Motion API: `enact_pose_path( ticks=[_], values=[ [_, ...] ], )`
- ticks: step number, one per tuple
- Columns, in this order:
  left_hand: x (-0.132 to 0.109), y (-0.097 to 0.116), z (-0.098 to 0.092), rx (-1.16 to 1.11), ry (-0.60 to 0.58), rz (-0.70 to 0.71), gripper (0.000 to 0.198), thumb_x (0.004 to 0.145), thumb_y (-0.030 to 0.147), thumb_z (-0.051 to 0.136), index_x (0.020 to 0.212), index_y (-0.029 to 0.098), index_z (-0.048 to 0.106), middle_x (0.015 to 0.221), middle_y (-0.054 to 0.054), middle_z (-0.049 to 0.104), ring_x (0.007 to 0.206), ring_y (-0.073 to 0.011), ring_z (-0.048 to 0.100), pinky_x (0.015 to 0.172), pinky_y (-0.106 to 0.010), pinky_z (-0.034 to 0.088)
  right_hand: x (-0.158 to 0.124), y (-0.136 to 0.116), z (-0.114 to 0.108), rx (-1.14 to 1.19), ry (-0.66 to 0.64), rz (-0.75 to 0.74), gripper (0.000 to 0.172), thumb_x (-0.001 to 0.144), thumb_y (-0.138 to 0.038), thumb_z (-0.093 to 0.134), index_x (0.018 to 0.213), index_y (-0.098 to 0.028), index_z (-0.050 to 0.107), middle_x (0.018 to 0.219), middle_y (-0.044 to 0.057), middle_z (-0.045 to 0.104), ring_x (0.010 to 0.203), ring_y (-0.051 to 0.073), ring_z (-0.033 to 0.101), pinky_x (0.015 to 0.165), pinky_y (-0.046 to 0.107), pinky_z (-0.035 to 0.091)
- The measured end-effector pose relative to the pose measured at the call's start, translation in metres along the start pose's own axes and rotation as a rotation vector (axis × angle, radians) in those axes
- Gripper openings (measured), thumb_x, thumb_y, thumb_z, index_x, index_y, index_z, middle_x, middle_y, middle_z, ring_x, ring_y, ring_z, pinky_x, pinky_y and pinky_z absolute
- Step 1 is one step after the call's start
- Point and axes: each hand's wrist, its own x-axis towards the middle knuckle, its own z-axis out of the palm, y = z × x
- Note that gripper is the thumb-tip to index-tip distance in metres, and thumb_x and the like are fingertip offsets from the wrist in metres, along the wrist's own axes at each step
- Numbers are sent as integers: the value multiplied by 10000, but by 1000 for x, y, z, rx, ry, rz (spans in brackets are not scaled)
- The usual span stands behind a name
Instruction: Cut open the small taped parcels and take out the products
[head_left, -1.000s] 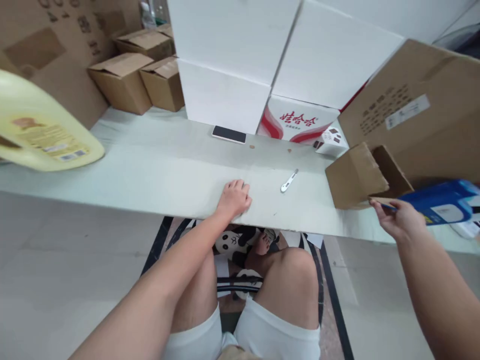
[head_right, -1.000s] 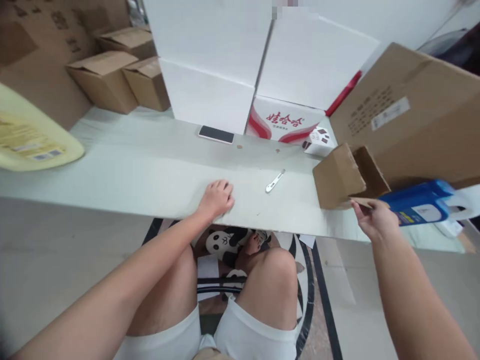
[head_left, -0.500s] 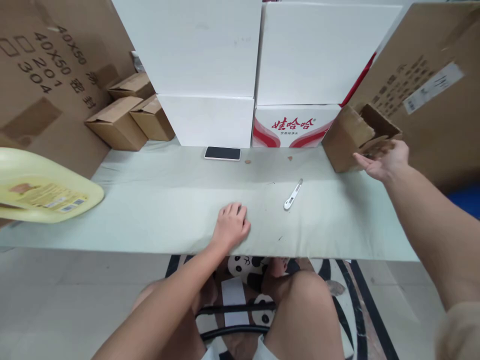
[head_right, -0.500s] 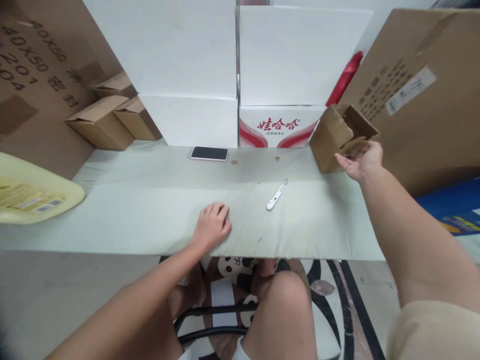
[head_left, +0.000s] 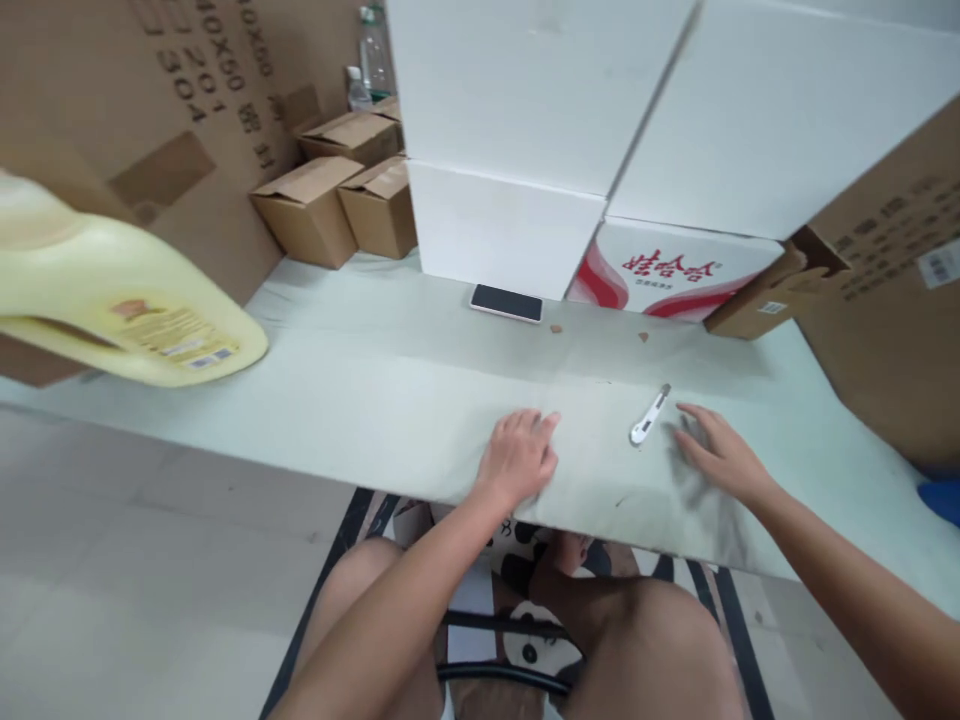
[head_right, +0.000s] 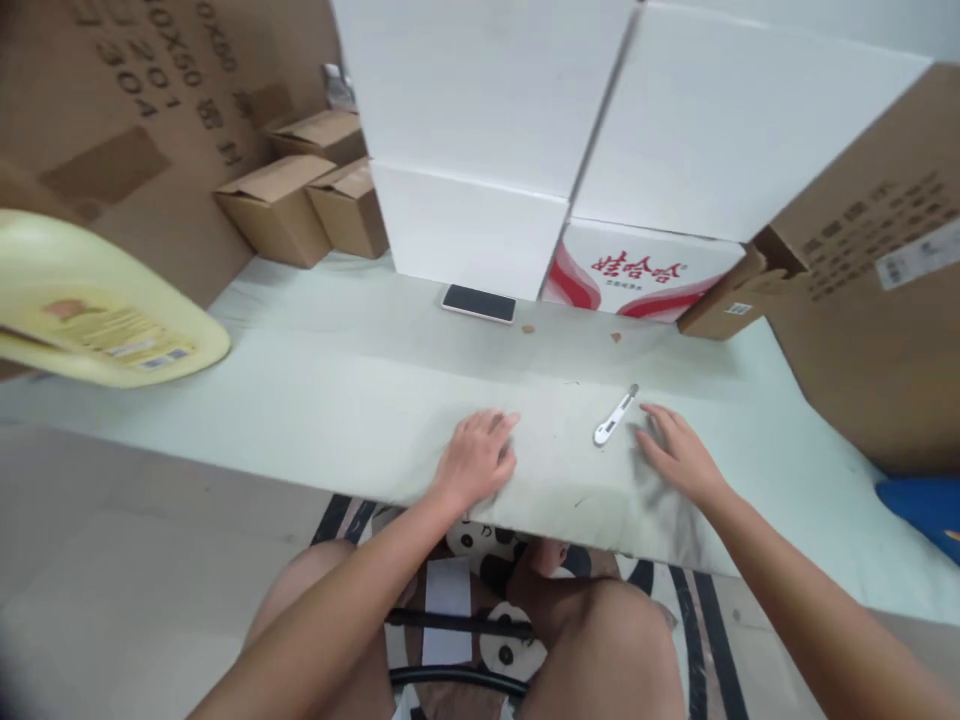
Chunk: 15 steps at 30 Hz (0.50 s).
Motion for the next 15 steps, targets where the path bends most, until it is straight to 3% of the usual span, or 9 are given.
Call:
enact_pose_path(
  ticks=[2, 5, 7, 8, 11, 15],
  values=[
    [1, -5, -6, -199, 51, -22, 482, 894, 147, 516, 1374, 189, 528, 1274, -127, 644, 1194, -280, 590, 1062, -456, 484, -16, -6, -8, -94, -36, -25, 583, 895, -556, 463, 1331, -191, 594, 1384, 177, 624, 1278, 353, 597, 1030, 512, 527],
    [2, -14, -26, -474, 126, -89, 377, 912, 129, 491, 1275, 168, 584, 1203, -124, 670, 1087, -228, 642, 972, -354, 511, -14, -36, -27, -197, -86, -22, 599, 911, -576, 445, 1353, -199, 588, 1399, 176, 613, 1100, 329, 674, 794, 443, 593],
    [2, -21, -45, -601, 151, -149, 208, 960, 204, 471, 1054, 181, 654, 965, -78, 700, 873, -197, 660, 803, -300, 502, 0, -68, -34, -227, -89, -64, 582, 911, -564, 448, 1339, -198, 593, 1362, 174, 635, 976, 298, 692, 733, 422, 587],
    [1, -25, -55, -648, 161, -171, 231, 988, 267, 453, 900, 192, 652, 812, -46, 670, 758, -183, 632, 721, -286, 466, 10, -86, -33, -235, -89, -93, 571, 910, -554, 450, 1330, -196, 596, 1343, 173, 644, 947, 289, 692, 730, 419, 585],
    [1, -40, -81, -726, 223, -209, 481, 1025, 403, 397, 589, 214, 473, 544, 8, 470, 574, -152, 491, 601, -286, 331, 47, -147, -15, -241, -99, -194, 534, 917, -530, 452, 1316, -210, 605, 1329, 162, 649, 979, 288, 688, 748, 415, 586],
    [5, -68, -103, -703, 257, -401, 426, 998, 307, 439, 582, 217, 420, 538, 21, 426, 560, -140, 399, 580, -304, 255, 119, -243, 36, -186, -116, -428, 473, 913, -458, 482, 1292, -213, 621, 1329, 157, 642, 1157, 318, 649, 908, 469, 578]
  ],
)
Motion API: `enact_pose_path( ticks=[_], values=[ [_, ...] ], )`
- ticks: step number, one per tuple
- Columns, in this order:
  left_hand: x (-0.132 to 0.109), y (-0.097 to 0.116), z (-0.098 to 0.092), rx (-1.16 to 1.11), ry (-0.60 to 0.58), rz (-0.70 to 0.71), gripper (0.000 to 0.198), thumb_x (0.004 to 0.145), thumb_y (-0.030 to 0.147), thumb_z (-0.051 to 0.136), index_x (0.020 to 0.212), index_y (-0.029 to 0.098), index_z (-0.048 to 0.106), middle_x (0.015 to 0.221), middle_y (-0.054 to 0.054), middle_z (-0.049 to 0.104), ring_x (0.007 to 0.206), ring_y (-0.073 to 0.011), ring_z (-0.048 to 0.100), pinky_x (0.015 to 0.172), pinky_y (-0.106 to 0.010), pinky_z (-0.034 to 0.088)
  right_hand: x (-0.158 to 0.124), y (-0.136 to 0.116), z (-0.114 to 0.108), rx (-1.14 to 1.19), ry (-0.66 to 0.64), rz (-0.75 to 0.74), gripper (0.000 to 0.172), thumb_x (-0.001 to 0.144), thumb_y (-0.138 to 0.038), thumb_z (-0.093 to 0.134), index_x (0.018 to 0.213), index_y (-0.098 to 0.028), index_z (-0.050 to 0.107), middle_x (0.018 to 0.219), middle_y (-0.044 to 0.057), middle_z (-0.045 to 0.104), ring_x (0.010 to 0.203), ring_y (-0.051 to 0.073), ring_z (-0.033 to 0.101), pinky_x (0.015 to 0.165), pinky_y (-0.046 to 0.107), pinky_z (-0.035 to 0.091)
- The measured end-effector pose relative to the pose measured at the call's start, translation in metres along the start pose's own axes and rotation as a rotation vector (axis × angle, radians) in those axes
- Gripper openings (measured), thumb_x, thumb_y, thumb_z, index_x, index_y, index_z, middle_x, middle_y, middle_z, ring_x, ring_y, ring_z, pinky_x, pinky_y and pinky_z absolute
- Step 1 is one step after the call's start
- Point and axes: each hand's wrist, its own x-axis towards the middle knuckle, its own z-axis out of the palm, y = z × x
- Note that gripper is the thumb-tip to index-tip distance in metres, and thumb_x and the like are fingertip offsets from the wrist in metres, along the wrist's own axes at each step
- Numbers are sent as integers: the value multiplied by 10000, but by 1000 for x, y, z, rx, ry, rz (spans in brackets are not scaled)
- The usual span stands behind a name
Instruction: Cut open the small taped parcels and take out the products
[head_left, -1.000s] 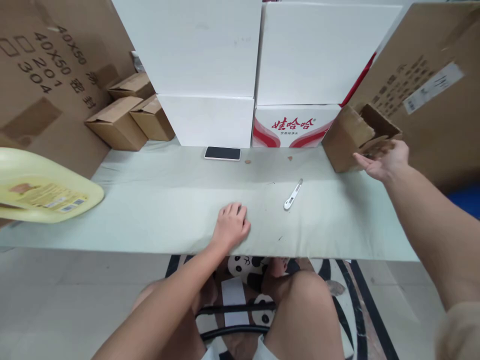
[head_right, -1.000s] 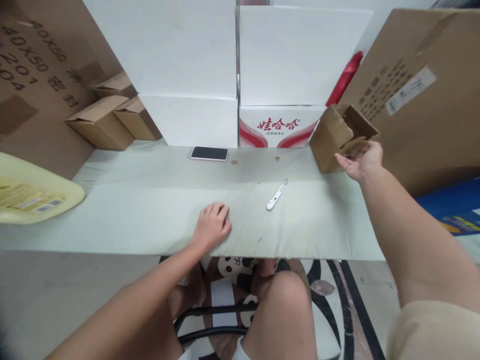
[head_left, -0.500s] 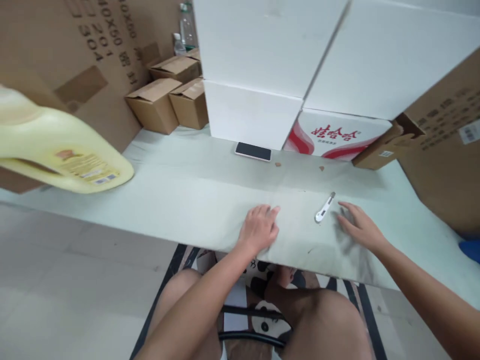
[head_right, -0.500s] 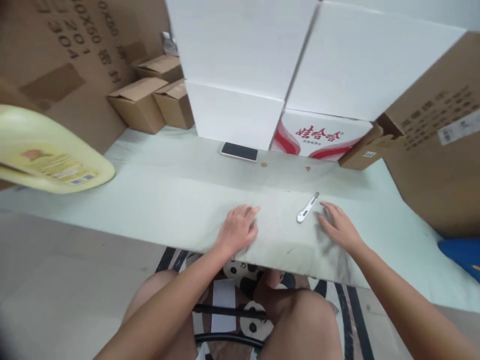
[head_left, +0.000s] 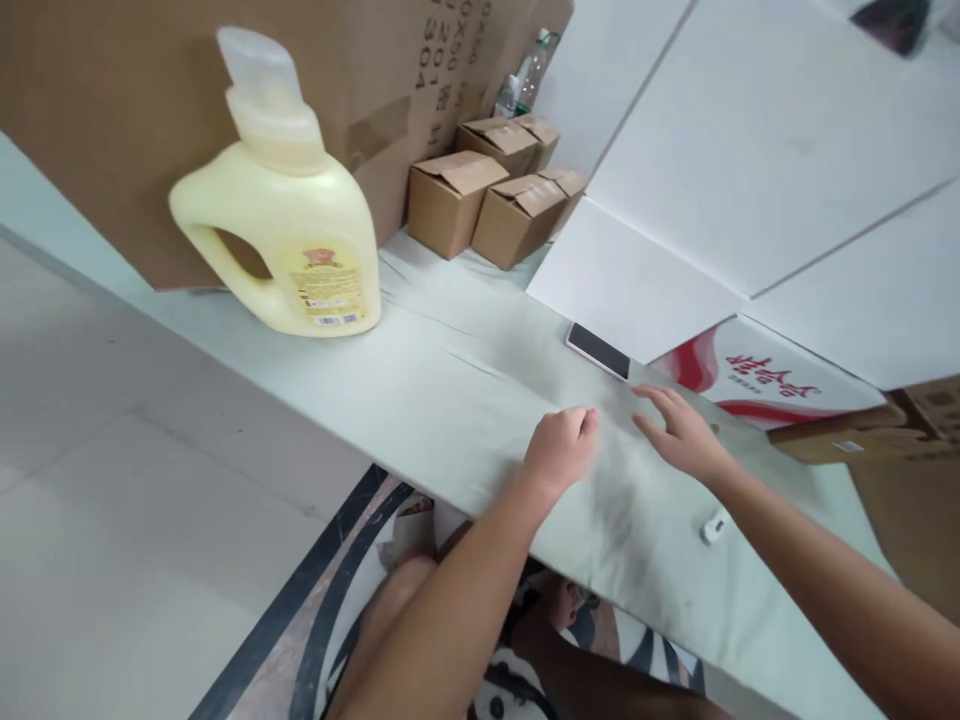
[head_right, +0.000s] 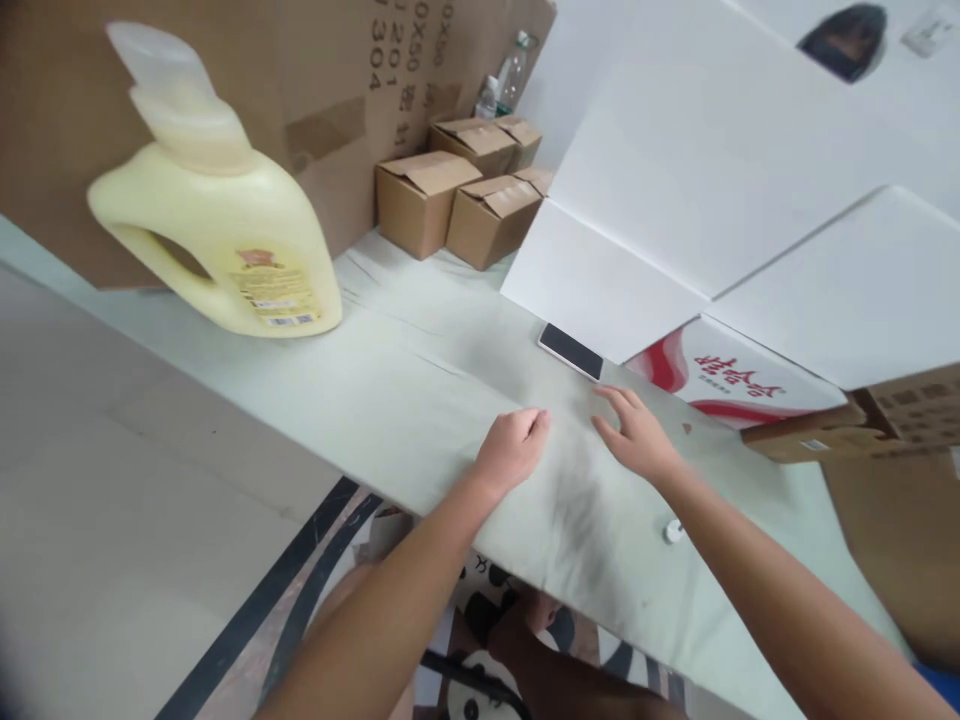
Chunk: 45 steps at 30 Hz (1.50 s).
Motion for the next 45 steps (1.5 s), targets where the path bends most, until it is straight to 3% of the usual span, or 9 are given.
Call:
enact_pose_path(
  ticks=[4, 11, 15, 20, 28, 34, 39, 42, 45],
  values=[
    [16, -11, -23, -81, -5, -124, 446, 986, 323, 437, 560, 217, 356, 536, 26, 380, 568, -140, 352, 586, -318, 225, 134, -74, 24, 22, 72, -176, 466, 881, -354, 520, 1304, -187, 622, 1335, 168, 626, 1284, 336, 581, 1114, 542, 463],
    [37, -29, -47, -210, -34, -262, 478, 993, 395, 375, 558, 217, 286, 523, 36, 303, 549, -136, 302, 577, -319, 190, 326, -171, 41, -60, 146, -45, 633, 874, -312, 554, 1473, -127, 468, 1529, 213, 410, 1418, 399, 406, 1148, 615, 369],
    [45, -36, -53, -196, -81, -247, 477, 1006, 382, 337, 563, 215, 273, 525, 31, 335, 555, -141, 302, 582, -324, 182, 369, -182, 48, -120, 165, 62, 591, 904, -347, 585, 1437, -116, 477, 1553, 251, 369, 1425, 430, 381, 1117, 673, 351],
    [44, -35, -56, -261, -57, -244, 494, 1017, 407, 312, 564, 213, 268, 521, 30, 345, 549, -138, 325, 573, -326, 191, 372, -185, 43, -180, 90, 137, 633, 937, -354, 556, 1461, -18, 440, 1616, 299, 282, 1457, 424, 353, 1134, 620, 355],
    [30, -24, -54, -370, 68, -185, 452, 1001, 397, 348, 586, 228, 299, 525, 32, 361, 548, -137, 343, 569, -324, 225, 307, -176, 44, -105, 138, -79, 728, 832, -339, 631, 1486, -91, 432, 1675, 239, 236, 1476, 427, 370, 1146, 665, 377],
    [18, -23, -64, -302, 467, -88, 297, 955, 325, 372, 673, 235, 345, 594, 22, 443, 593, -147, 425, 608, -298, 329, 174, -159, 23, -74, 154, -211, 707, 883, -341, 530, 1556, -176, 392, 1680, 148, 295, 1478, 368, 422, 1117, 580, 481],
    [14, -30, -75, -306, 922, 205, 110, 898, 324, 496, 946, 227, 509, 1039, -83, 622, 1054, -236, 588, 959, -381, 460, 40, -115, 8, -59, 222, -314, 632, 918, -315, 484, 1537, -209, 418, 1595, 155, 443, 1479, 323, 446, 1190, 546, 437],
    [18, -32, -75, -318, 839, 246, 245, 879, 327, 561, 1097, 218, 540, 1264, -127, 602, 1270, -271, 544, 1104, -445, 418, -50, -80, 18, -61, 283, -181, 579, 902, -311, 499, 1479, -272, 479, 1544, 185, 475, 1442, 381, 479, 1133, 631, 464],
    [21, -26, -66, -343, 455, 256, 322, 871, 340, 588, 1168, 215, 585, 1379, -132, 598, 1348, -286, 532, 1138, -447, 428, -135, -41, 34, 17, 471, 113, 511, 909, -355, 480, 1416, -311, 522, 1494, 216, 478, 1401, 423, 504, 1048, 684, 501]
  ],
)
